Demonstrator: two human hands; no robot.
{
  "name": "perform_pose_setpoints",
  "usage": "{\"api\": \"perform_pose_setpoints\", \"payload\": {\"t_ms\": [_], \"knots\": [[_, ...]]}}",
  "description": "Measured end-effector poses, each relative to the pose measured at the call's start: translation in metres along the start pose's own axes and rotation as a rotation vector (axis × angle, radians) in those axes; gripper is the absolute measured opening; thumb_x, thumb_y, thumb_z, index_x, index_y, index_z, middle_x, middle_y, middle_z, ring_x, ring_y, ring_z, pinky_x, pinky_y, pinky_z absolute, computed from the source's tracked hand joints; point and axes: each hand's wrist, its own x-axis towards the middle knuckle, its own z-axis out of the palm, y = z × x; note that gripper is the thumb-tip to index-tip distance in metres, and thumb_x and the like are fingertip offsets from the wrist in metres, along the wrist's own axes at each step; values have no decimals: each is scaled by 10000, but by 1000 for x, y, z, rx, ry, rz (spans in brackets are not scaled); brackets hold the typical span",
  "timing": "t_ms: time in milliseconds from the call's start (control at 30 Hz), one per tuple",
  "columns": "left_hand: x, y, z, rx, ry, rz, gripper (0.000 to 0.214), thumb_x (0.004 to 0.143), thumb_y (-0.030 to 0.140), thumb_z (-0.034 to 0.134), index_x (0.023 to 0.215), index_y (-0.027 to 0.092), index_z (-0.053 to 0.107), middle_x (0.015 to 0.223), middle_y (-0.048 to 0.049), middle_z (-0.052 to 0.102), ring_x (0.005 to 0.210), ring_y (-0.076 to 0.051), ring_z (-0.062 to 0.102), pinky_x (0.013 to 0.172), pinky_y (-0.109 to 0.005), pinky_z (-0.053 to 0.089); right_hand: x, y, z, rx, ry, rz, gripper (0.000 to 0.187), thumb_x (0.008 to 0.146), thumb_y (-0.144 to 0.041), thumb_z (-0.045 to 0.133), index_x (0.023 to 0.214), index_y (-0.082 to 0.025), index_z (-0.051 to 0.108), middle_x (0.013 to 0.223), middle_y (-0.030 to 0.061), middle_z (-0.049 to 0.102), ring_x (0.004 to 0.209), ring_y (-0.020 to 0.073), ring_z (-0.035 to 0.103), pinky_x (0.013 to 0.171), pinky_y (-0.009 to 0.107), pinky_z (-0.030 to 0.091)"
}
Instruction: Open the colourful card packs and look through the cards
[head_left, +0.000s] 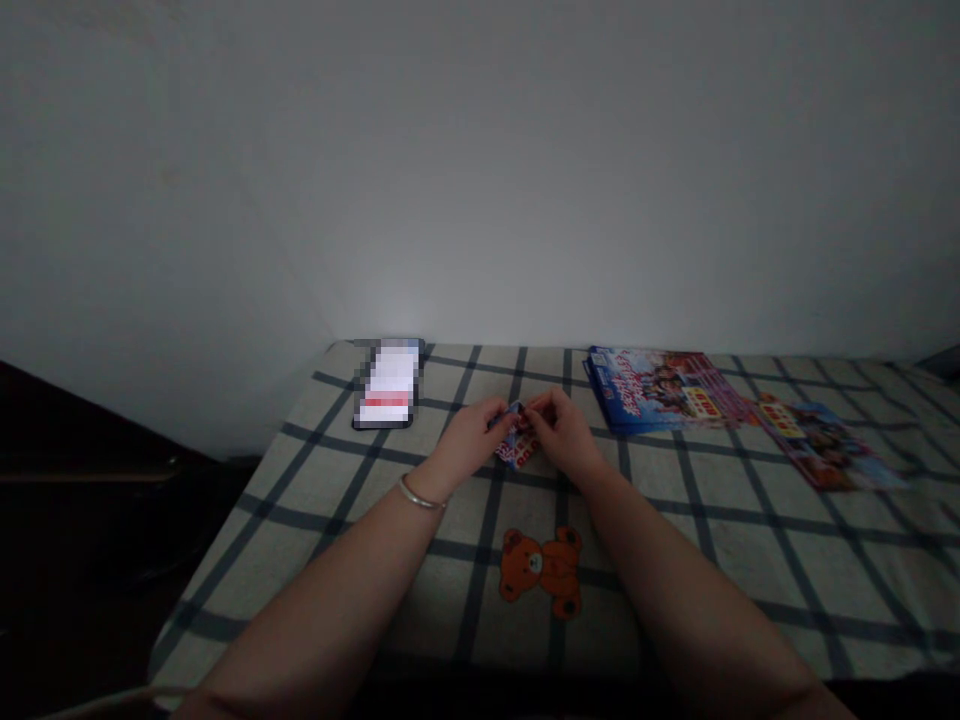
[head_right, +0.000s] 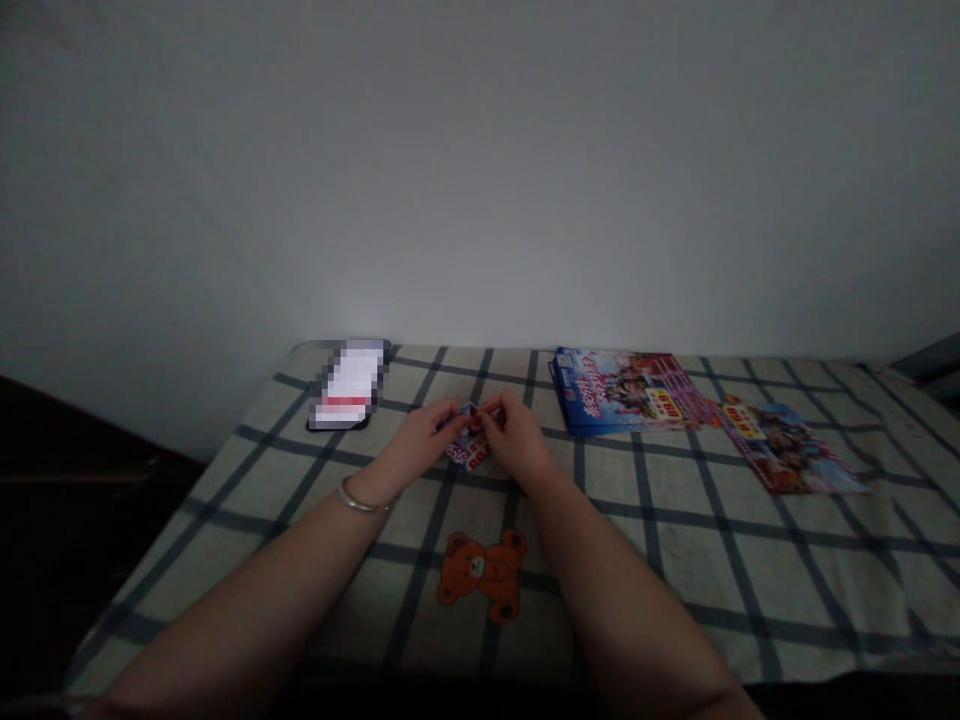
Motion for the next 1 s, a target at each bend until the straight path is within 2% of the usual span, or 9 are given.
{"api": "perform_pose_setpoints", "payload": {"t_ms": [167, 267, 333, 467, 567, 633, 767, 1000], "knots": [[0, 0, 1, -69, -8, -23, 212, 884, 303, 489, 714, 195, 556, 661, 27, 559, 663, -148, 539, 587, -259, 367, -1, -4, -2, -128, 8, -1, 66, 850, -286, 518, 863, -221, 515, 693, -15, 635, 603, 145, 583, 578, 267, 451], [1, 0, 0, -126, 0, -24, 208, 888, 307, 479, 738, 194, 568, 689, 22, 577, 678, -147, 544, 620, -261, 400, -1, -8, -4, -216, 4, -31, 154, 868, -325, 512, 961, -211, 556, 768, -3, 644, 620, 136, 561, 592, 261, 429], [1, 0, -1, -164, 19, -16, 200, 891, 304, 474, 759, 192, 574, 716, 15, 588, 698, -148, 551, 651, -265, 420, 0, -9, -4, -245, -6, -52, 176, 875, -361, 509, 915, -208, 586, 804, 8, 642, 660, 138, 562, 613, 261, 424], [1, 1, 0, -209, 20, -15, 183, 895, 307, 477, 795, 192, 578, 754, 6, 608, 732, -152, 571, 689, -272, 443, 0, -9, -3, -176, -62, -5, 260, 896, -390, 467, 735, -213, 569, 688, -9, 613, 652, 143, 562, 604, 254, 416], [0, -1, 3, -337, 41, -28, 129, 900, 287, 475, 965, 199, 544, 807, 5, 631, 742, -141, 598, 685, -262, 460, 1, -9, -4, -134, -1, 22, 245, 891, -389, 466, 731, -220, 544, 679, -13, 615, 638, 150, 559, 596, 258, 417], [0, -4, 6, -416, 81, -49, 163, 894, 270, 486, 1043, 203, 483, 792, 18, 620, 677, -121, 589, 630, -241, 452, 2, -8, -7, -149, 78, 23, 237, 894, -383, 454, 736, -224, 528, 689, -7, 619, 647, 159, 562, 601, 266, 418], [2, -9, 7, -422, 122, -47, 102, 868, 269, 526, 931, 195, 497, 753, 29, 565, 611, -100, 539, 571, -224, 416, 4, -8, -13, -195, 207, -4, 226, 904, -368, 429, 742, -229, 505, 701, 8, 623, 676, 177, 571, 618, 279, 422], [6, -8, 4, -419, 156, -106, 114, 800, 277, 595, 807, 177, 541, 702, 24, 566, 649, -117, 538, 604, -238, 423, 1, -10, -12, -296, 186, -35, 206, 911, -350, 424, 755, -233, 494, 723, 16, 627, 690, 181, 570, 637, 288, 412]]}}
